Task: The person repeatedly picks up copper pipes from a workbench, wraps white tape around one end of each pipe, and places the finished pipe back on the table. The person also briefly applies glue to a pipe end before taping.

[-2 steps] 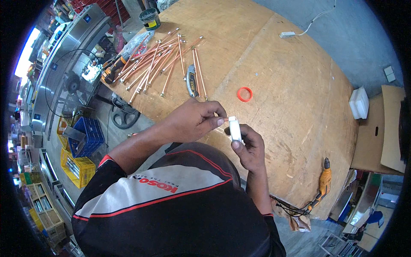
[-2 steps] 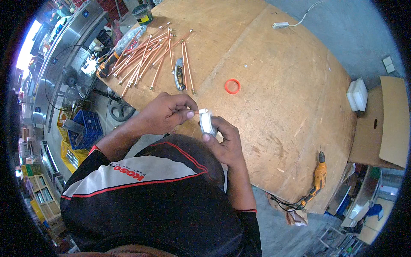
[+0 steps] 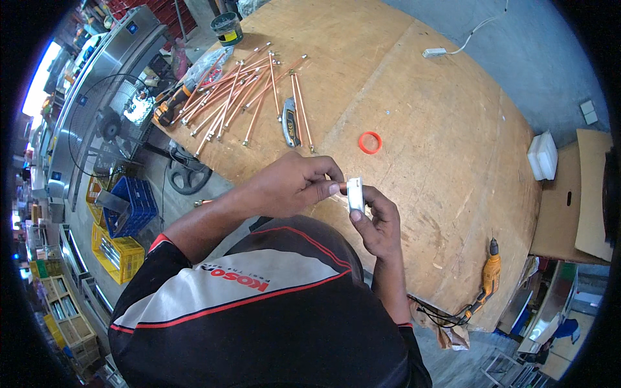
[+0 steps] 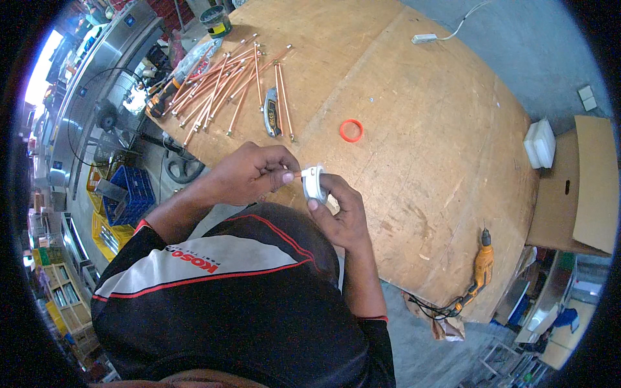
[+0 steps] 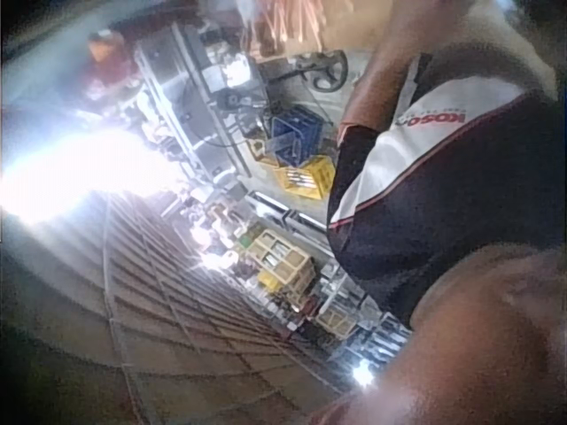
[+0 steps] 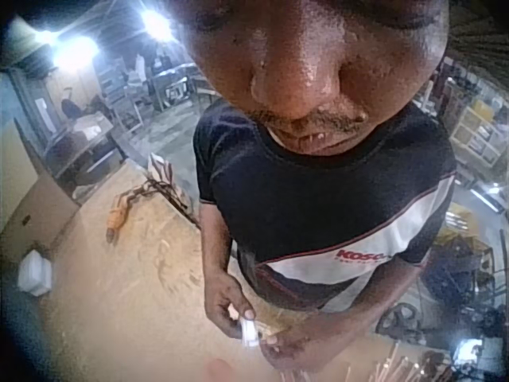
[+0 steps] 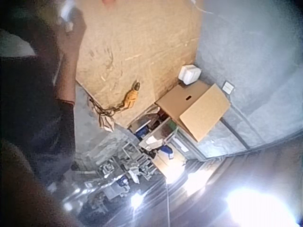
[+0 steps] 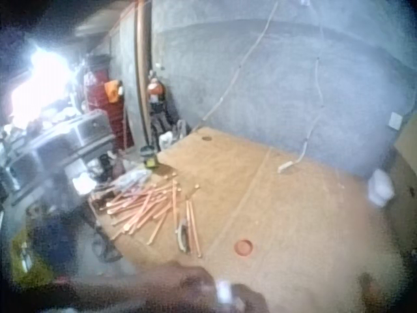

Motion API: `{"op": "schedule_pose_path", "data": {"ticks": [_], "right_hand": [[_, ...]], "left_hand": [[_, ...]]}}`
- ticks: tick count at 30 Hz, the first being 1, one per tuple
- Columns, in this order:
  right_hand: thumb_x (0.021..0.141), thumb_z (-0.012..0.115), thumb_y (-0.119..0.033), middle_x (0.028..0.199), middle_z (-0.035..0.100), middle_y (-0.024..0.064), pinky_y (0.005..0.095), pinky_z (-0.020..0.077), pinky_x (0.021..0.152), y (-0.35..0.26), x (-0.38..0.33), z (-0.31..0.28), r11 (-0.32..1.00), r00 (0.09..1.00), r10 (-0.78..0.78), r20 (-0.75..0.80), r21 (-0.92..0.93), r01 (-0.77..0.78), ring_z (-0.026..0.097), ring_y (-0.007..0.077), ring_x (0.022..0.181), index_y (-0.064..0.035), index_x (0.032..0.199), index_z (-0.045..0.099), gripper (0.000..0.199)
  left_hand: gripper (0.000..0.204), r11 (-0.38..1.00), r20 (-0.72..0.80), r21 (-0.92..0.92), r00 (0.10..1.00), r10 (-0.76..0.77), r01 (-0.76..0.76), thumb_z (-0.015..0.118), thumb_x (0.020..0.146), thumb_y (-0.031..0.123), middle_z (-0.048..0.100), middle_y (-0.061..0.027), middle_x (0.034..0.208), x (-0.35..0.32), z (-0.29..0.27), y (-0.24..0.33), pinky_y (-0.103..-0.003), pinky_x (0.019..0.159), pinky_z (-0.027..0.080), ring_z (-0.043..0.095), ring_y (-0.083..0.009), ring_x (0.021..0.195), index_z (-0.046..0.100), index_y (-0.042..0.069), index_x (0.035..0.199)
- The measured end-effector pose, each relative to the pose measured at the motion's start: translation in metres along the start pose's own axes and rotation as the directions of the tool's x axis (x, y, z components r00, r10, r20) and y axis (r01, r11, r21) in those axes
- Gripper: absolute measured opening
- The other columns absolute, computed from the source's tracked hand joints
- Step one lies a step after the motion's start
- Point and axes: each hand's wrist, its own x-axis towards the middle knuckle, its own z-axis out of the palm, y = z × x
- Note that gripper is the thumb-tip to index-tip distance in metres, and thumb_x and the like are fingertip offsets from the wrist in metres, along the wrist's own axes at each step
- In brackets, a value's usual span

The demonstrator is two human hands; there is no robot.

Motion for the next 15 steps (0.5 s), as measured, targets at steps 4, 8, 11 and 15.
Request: {"op": "schedule_pose_path", "data": {"ticks": [4, 8, 11, 15], "right_hand": [[0.081, 0.068, -0.019, 0.114, 0.066, 0.0207, 0.0420, 0.0455, 0.098, 0.004, 0.002, 0.000, 0.994, 0.995, -0.089, -0.042, -0.069, 0.086, 0.062, 0.0348, 0.111, 0.0017, 0.115, 0.063, 0.040], [0.078, 0.069, -0.017, 0.127, 0.061, 0.0211, 0.0448, 0.0378, 0.108, -0.004, 0.012, -0.001, 0.990, 0.990, -0.136, 0.048, 0.048, 0.134, 0.054, 0.0356, 0.125, 0.0006, 0.116, 0.063, 0.042], [0.077, 0.071, -0.020, 0.135, 0.057, 0.0218, 0.0467, 0.0328, 0.111, -0.013, 0.013, -0.002, 0.974, 0.985, -0.129, 0.115, 0.202, 0.104, 0.050, 0.0340, 0.130, -0.0006, 0.114, 0.064, 0.042], [0.075, 0.073, -0.022, 0.131, 0.060, 0.0213, 0.0479, 0.0328, 0.111, -0.015, 0.012, -0.004, 0.972, 0.977, -0.187, 0.101, 0.162, 0.169, 0.052, 0.0342, 0.128, 0.0001, 0.106, 0.065, 0.039]], "left_hand": [[0.018, 0.999, 0.126, -0.011, 0.991, -0.034, 0.036, 0.061, 0.096, 0.019, 0.066, -0.0151, 0.075, 0.000, -0.002, 0.006, -0.036, 0.063, 0.048, 0.066, -0.0244, 0.068, 0.064, 0.003, 0.103], [0.021, 0.989, 0.225, 0.097, 0.970, 0.087, -0.111, 0.061, 0.096, 0.020, 0.064, -0.0104, 0.073, 0.003, 0.007, -0.011, -0.034, 0.061, 0.049, 0.065, -0.0188, 0.066, 0.063, 0.001, 0.104], [0.020, 0.995, 0.083, 0.052, 0.994, 0.075, -0.080, 0.061, 0.096, 0.018, 0.063, -0.0101, 0.071, 0.002, 0.018, -0.024, -0.034, 0.061, 0.049, 0.063, -0.0173, 0.065, 0.063, 0.001, 0.105], [0.019, 0.993, 0.066, -0.052, 0.993, -0.099, 0.103, 0.059, 0.097, 0.018, 0.061, -0.0084, 0.068, 0.005, 0.008, -0.007, -0.031, 0.060, 0.047, 0.059, -0.0135, 0.064, 0.062, 0.001, 0.106]]}}
